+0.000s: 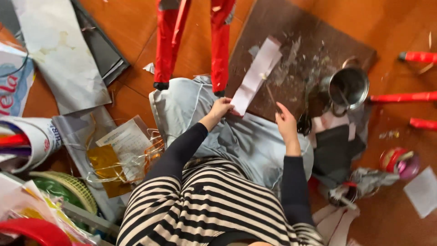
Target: Constructing a paper-mache giraffe by applying paper strips and adhesive to a frame.
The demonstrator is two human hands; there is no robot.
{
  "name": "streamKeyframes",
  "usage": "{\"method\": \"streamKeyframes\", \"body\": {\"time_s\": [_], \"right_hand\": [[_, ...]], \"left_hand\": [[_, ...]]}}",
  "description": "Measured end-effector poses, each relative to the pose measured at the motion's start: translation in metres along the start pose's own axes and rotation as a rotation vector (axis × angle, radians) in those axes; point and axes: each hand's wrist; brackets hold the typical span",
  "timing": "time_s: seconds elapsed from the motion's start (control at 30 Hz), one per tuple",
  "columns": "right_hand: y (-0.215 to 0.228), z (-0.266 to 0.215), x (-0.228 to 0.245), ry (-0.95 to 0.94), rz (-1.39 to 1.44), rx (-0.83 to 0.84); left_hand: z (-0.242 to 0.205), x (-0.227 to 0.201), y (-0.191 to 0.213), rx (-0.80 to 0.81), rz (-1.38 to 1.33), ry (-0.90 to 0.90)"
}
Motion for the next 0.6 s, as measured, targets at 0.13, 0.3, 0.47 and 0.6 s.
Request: {"method": "streamKeyframes", "body": {"time_s": [0.13,0.3,0.47,0.6], "right_hand": [[-0.011,0.044,0.041,0.355,-0.665,-0.051],[-0.025,0.111,0.080,0.116,-1.047,-0.011],[-0.036,0.173,0.065,0.161,-0.934,-0.113],[-0.055,0.150,0.039,0.154,-0.897,-0.238]], "left_hand": [[-0.014,-0.023,0.001,0.077,-0.054,0.053],[-0.032,-0.034,-0.001,0.105,-0.041,0.124],[-0.025,-0.031,0.001,0.143,-0.009,0.173],[-0.026,-0.036,-0.002,0.159,-0.029,0.225]]}}
Point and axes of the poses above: each hand's wrist, its own z-axis towards the middle knuckle, its own y-axis out of the back of the hand, x = y × z, and after that the axes turned 5 degrees about x, right-handed
